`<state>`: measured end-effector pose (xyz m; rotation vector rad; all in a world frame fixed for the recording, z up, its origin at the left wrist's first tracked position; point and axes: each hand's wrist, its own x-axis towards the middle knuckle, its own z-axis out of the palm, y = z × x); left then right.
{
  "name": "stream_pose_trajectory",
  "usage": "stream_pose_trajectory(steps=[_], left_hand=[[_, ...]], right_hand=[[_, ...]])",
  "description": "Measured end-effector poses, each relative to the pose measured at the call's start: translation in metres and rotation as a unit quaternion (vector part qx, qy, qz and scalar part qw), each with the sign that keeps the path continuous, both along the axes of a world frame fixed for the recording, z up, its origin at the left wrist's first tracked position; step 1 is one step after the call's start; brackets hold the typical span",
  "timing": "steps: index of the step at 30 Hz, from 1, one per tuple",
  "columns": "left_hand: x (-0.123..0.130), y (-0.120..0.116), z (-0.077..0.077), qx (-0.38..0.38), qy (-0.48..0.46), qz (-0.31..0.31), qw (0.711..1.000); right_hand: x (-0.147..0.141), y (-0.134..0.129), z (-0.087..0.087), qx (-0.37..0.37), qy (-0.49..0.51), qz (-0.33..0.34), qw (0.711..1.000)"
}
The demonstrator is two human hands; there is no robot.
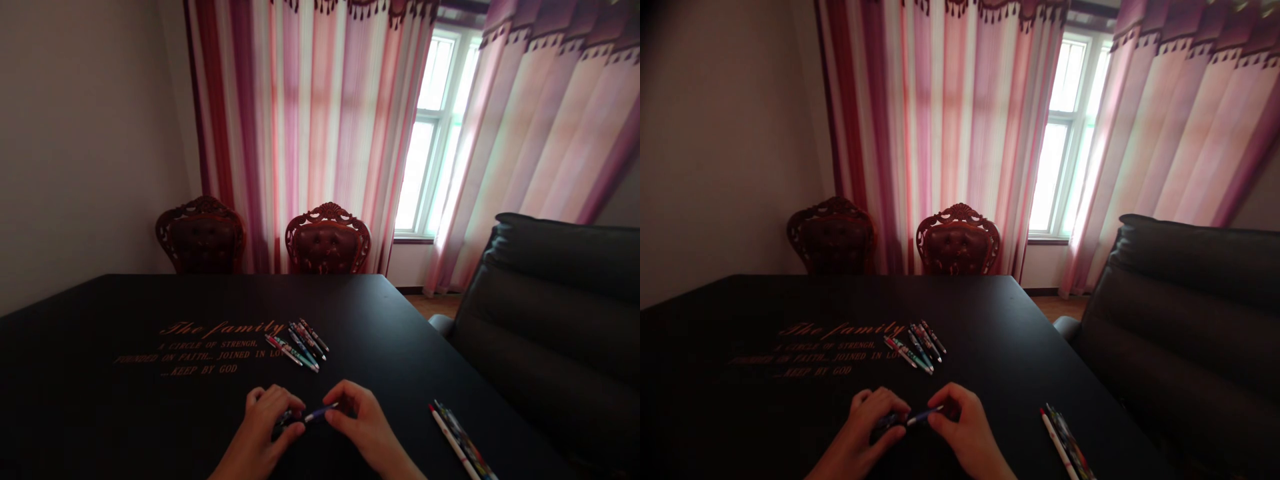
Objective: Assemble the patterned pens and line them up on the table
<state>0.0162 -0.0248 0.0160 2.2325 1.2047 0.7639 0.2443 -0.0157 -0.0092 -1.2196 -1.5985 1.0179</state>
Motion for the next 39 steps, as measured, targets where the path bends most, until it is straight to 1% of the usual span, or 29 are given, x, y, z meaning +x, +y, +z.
stream_pose_trajectory(steps=[3, 6, 10, 14, 16, 18, 22, 26, 30, 34, 39], left_hand=[[0.002, -0.002, -0.005, -0.028, -0.048, -0.018, 0.998], [0.004, -0.002, -0.010, -0.100, -0.136, -0.037, 0.985], [0.007, -0.002, -0.013, -0.190, -0.274, -0.061, 0.941], [0.010, -0.004, -0.012, -0.252, -0.339, -0.082, 0.903], [0.009, -0.006, -0.010, -0.275, -0.352, -0.086, 0.891], [0.008, -0.008, -0.006, -0.290, -0.347, -0.088, 0.888], [0.006, -0.010, -0.002, -0.311, -0.336, -0.100, 0.884], [0.006, -0.009, -0.011, -0.329, -0.368, -0.092, 0.865], [0.008, -0.008, -0.020, -0.340, -0.390, -0.092, 0.851], [0.010, -0.008, -0.023, -0.359, -0.398, -0.085, 0.840], [0.013, -0.007, -0.024, -0.374, -0.416, -0.091, 0.824]], right_hand=[[-0.005, -0.004, -0.001, -0.024, 0.044, 0.023, 0.998], [-0.007, -0.006, 0.001, -0.048, 0.119, 0.058, 0.990], [-0.008, -0.008, 0.001, -0.082, 0.185, 0.094, 0.975], [-0.012, -0.011, 0.001, -0.103, 0.220, 0.116, 0.963], [-0.015, -0.013, 0.001, -0.117, 0.249, 0.140, 0.951], [-0.018, -0.015, 0.001, -0.128, 0.271, 0.162, 0.940], [-0.021, -0.017, 0.000, -0.129, 0.278, 0.167, 0.937], [-0.023, -0.018, 0.003, -0.137, 0.276, 0.162, 0.937], [-0.024, -0.020, 0.005, -0.126, 0.257, 0.153, 0.946], [-0.024, -0.021, 0.004, -0.129, 0.245, 0.144, 0.950], [-0.025, -0.020, 0.001, -0.137, 0.259, 0.158, 0.943]])
